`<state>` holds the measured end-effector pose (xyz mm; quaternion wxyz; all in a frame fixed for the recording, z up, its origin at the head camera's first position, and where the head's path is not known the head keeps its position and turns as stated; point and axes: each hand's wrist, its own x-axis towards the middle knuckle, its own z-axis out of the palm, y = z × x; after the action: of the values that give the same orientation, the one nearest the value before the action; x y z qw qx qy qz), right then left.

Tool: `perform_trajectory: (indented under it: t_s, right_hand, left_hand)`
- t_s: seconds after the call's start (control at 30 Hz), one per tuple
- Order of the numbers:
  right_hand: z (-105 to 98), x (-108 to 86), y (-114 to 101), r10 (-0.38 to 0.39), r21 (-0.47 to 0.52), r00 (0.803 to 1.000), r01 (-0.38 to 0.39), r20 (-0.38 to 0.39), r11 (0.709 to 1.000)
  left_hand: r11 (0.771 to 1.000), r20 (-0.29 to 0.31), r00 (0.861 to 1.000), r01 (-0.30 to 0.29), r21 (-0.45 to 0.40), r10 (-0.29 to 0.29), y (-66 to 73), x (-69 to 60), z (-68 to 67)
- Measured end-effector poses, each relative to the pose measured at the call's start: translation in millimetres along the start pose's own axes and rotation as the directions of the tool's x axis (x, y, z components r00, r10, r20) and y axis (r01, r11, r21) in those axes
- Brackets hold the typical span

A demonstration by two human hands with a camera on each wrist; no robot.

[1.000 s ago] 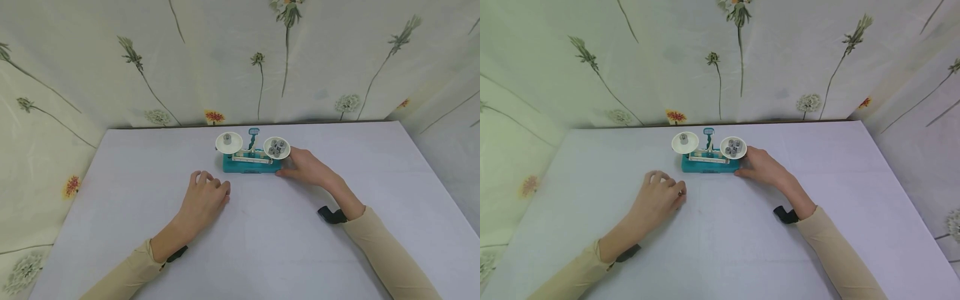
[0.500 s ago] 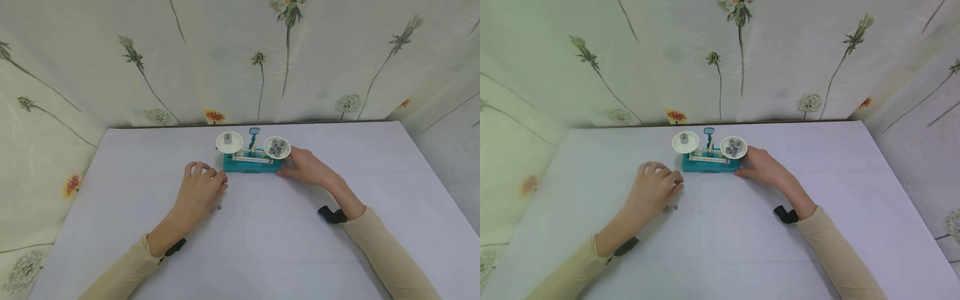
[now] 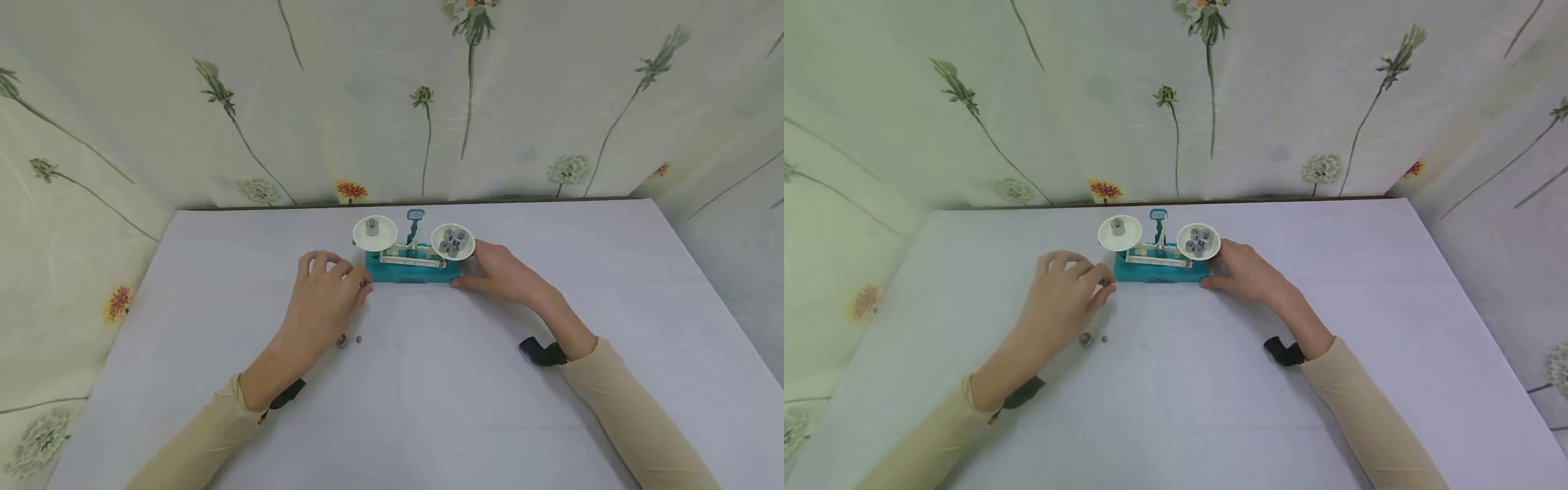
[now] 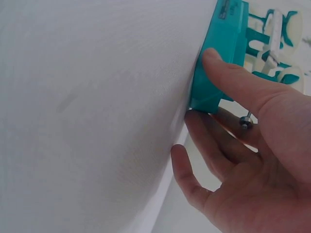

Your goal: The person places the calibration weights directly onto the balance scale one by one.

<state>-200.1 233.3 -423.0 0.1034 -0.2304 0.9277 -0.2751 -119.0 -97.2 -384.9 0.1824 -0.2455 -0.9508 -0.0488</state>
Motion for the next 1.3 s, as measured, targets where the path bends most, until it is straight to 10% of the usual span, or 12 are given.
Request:
perform_trajectory:
  t_s: [0.5,1.3]
  right_hand:
    - [0.4,0.6,3.2,-0.003,-0.009,1.0,0.003,0.002,1.0]
    - [-1.7,0.1,1.6,-0.008,0.006,1.0,0.008,0.009,1.0]
  left_hand:
    - [1.0,-0.112,0.993,0.027,-0.015,-0.029,-4.0,19.0,-10.7]
    - [0.994,-0.115,0.988,0.095,-0.05,-0.101,-10.9,50.4,-9.5]
